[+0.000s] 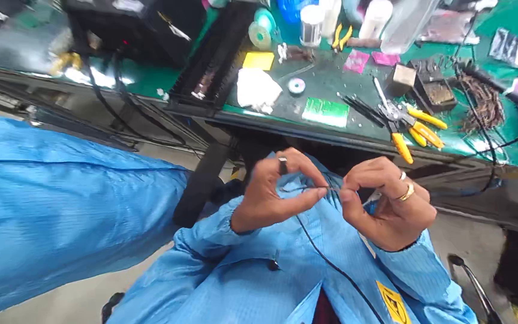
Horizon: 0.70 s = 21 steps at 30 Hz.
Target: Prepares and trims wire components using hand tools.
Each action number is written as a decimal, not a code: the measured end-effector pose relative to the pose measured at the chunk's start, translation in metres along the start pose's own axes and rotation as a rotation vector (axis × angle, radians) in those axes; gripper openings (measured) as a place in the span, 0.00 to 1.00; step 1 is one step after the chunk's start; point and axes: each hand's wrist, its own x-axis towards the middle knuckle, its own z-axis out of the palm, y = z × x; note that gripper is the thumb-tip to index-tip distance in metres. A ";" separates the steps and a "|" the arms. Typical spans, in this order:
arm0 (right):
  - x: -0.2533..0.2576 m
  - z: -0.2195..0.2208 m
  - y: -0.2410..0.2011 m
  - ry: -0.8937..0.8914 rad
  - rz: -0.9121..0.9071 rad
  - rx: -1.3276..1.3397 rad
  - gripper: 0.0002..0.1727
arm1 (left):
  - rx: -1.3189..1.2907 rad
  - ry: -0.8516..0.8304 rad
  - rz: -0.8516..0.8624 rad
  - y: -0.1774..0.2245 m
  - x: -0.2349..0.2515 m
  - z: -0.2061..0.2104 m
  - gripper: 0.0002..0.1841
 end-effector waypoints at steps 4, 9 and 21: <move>0.000 0.005 0.009 -0.047 0.055 -0.039 0.07 | 0.068 -0.028 0.022 -0.010 0.001 -0.003 0.05; 0.000 0.013 0.016 -0.062 0.170 0.050 0.07 | 0.069 0.018 0.035 -0.016 0.004 -0.002 0.05; -0.001 0.016 0.012 0.014 0.412 0.392 0.09 | 0.239 0.042 0.092 -0.011 0.011 -0.014 0.02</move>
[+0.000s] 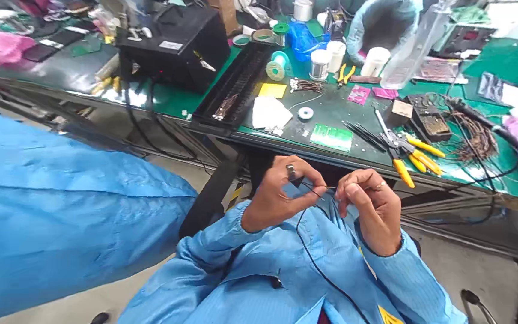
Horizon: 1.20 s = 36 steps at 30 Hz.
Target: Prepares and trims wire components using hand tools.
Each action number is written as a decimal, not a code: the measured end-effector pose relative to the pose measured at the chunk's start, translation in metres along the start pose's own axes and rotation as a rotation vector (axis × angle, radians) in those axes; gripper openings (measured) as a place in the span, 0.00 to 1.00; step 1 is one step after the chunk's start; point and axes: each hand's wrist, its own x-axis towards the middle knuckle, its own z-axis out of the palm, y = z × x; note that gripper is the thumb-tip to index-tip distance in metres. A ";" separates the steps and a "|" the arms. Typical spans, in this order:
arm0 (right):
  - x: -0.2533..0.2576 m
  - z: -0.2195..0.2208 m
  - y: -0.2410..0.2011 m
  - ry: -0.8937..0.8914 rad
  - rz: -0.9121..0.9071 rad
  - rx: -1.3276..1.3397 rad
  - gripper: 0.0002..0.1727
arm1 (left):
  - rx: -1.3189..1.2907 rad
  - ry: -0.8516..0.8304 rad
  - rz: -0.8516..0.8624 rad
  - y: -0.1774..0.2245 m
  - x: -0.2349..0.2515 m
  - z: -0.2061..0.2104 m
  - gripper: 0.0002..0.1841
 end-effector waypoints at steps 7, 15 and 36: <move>0.002 -0.002 -0.004 0.027 -0.514 -0.661 0.15 | -0.003 -0.047 -0.001 0.007 0.003 -0.005 0.03; 0.004 -0.001 0.007 0.082 -0.608 -0.698 0.04 | 0.097 -0.139 0.047 0.003 0.005 -0.007 0.03; -0.002 -0.009 0.012 0.027 0.161 0.209 0.05 | 0.324 0.034 0.302 -0.010 0.017 0.006 0.03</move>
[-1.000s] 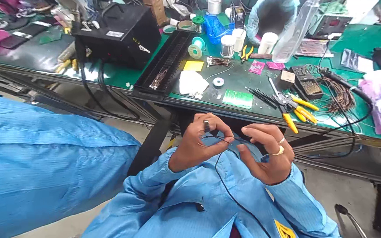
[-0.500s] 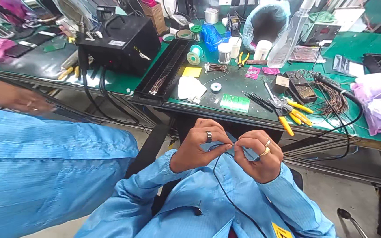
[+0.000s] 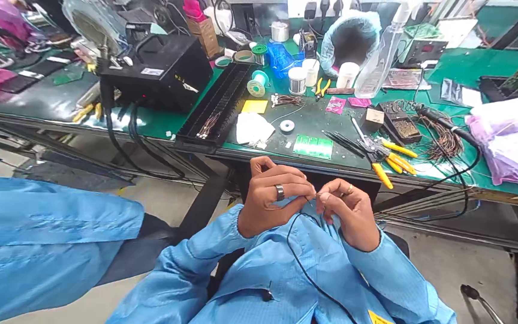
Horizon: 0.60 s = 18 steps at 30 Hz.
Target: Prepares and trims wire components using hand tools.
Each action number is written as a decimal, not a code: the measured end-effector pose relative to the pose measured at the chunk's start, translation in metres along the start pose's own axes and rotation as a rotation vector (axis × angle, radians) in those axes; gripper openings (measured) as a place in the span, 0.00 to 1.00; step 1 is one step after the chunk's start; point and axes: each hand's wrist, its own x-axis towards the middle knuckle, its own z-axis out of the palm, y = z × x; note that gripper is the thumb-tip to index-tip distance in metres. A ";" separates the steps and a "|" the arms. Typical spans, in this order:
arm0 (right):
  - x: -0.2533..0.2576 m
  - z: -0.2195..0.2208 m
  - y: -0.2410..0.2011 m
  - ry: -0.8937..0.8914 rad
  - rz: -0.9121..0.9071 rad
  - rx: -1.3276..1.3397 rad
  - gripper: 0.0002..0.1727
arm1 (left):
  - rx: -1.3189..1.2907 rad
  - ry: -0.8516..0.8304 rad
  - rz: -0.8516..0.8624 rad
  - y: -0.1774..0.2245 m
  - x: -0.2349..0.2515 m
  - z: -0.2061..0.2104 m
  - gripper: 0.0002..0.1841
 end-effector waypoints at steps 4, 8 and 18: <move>-0.003 -0.017 0.005 0.127 -0.595 -0.663 0.15 | -0.041 -0.025 -0.018 0.005 0.003 -0.002 0.04; -0.003 -0.019 0.003 0.110 -0.765 -0.774 0.15 | -0.157 -0.079 -0.069 0.008 0.000 0.001 0.04; -0.003 -0.013 0.003 0.138 -0.796 -0.776 0.05 | -0.093 -0.165 -0.016 0.004 0.006 0.008 0.07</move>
